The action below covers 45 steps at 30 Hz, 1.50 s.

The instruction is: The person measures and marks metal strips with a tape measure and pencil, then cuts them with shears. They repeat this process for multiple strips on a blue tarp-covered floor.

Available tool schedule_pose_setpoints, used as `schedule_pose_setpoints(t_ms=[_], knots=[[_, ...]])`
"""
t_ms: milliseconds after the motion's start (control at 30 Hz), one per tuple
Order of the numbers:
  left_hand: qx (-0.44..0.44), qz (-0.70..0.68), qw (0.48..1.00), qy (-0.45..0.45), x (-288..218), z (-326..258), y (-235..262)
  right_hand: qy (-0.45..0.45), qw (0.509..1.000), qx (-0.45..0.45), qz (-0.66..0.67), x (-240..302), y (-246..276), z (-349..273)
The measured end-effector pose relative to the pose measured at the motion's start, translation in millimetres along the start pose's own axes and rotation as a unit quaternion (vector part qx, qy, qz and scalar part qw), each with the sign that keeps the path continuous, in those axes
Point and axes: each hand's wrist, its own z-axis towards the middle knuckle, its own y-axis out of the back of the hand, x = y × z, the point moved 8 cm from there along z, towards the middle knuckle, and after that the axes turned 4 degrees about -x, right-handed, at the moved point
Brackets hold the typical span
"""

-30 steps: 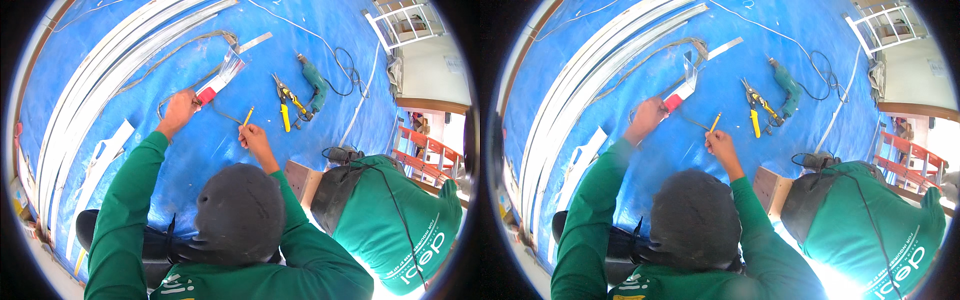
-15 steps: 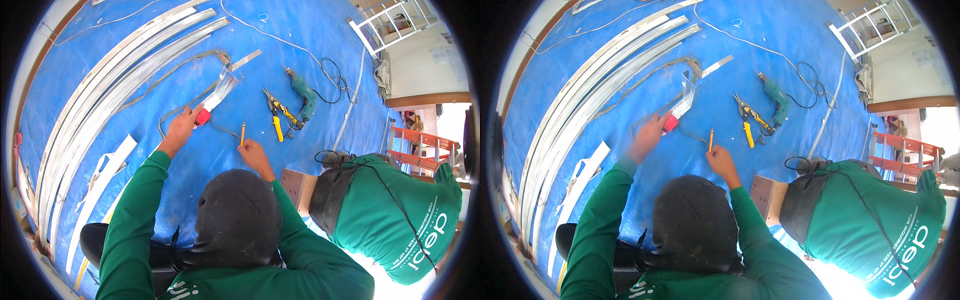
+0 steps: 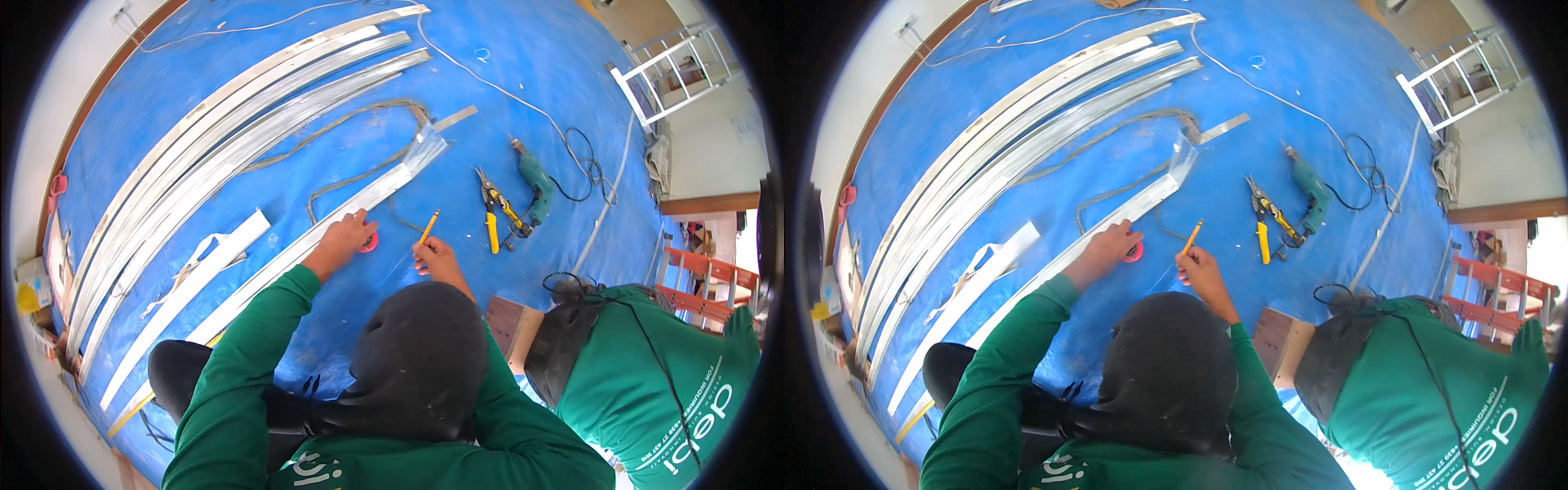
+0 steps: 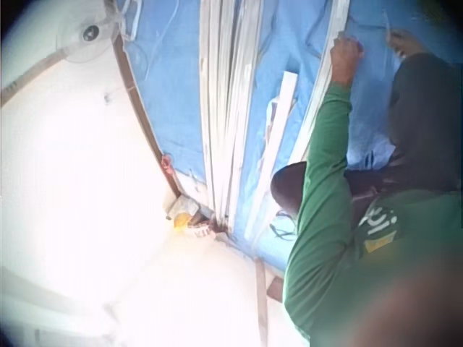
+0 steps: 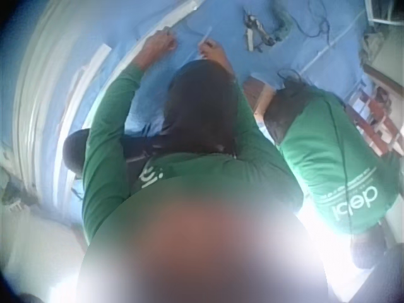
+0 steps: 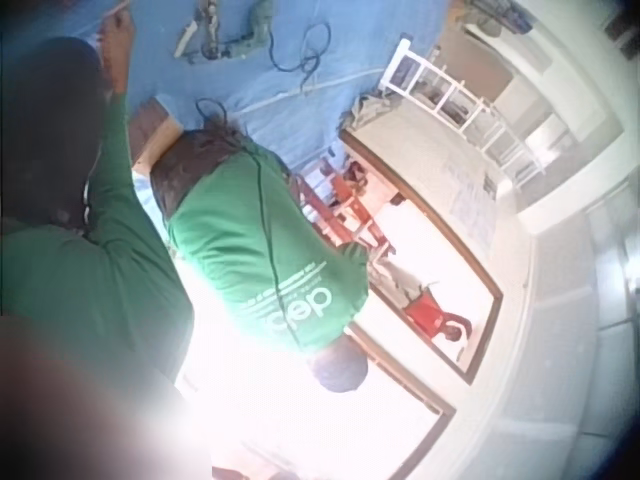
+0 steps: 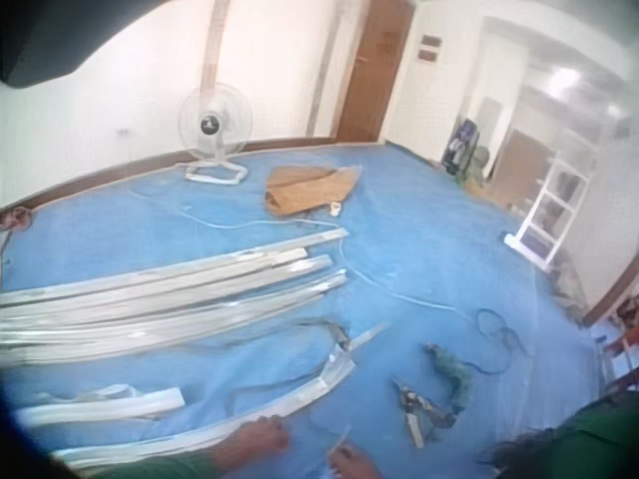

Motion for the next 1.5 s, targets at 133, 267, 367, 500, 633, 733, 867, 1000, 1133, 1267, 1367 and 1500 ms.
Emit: schedule_pose_setpoints(t_ms=[133, 267, 367, 500, 633, 733, 867, 1000, 1133, 1267, 1367, 1500], knots=[[-0.017, 0.045, 0.999, -0.001, -6.2, -24.0, -2.1, -0.020, 0.999, 0.029, -0.004, 3.0, -23.1, -1.5], [0.012, 0.073, 0.997, 0.009, -4.9, -48.6, -12.9, -0.071, 0.980, 0.082, 0.166, 7.0, -48.2, -14.5], [-0.021, 0.088, 0.996, -0.016, -8.9, -66.8, -11.7, -0.067, 0.941, 0.081, 0.320, 22.2, -58.5, -20.7], [-0.024, 0.059, 0.998, -0.001, -3.9, -90.4, -12.6, -0.035, 0.942, 0.092, 0.322, 46.3, -65.7, -19.5], [-0.043, 0.105, 0.992, -0.054, -8.1, -113.8, -6.9, -0.030, 0.940, 0.107, 0.324, 62.3, -70.8, -22.0], [-0.042, 0.138, 0.981, -0.130, -11.8, -137.0, -1.7, -0.026, 0.943, 0.118, 0.309, 68.1, -75.6, -25.4], [0.072, 0.135, 0.971, -0.182, 7.4, -166.3, -3.0, -0.026, 0.954, 0.107, 0.279, 62.6, -72.1, -22.7], [0.169, 0.125, 0.965, -0.156, 27.8, -192.7, -8.0, -0.046, 0.986, 0.045, 0.152, 33.3, -52.6, -9.1], [0.139, 0.102, 0.980, -0.101, 32.1, -207.0, -10.5, -0.012, 1.000, 0.000, -0.015, 2.7, -36.4, 4.7], [0.148, 0.105, 0.981, -0.074, 41.0, -219.3, -16.5, 0.115, 0.957, -0.148, -0.223, 9.4, 7.5, 17.7], [0.161, 0.110, 0.979, -0.065, 50.0, -225.2, -15.2, 0.215, 0.915, -0.226, -0.255, 37.7, 69.3, 23.0], [0.236, 0.092, 0.966, -0.060, 48.4, -238.4, -15.4, 0.162, 0.889, -0.101, -0.415, 40.8, 93.2, 37.7]])
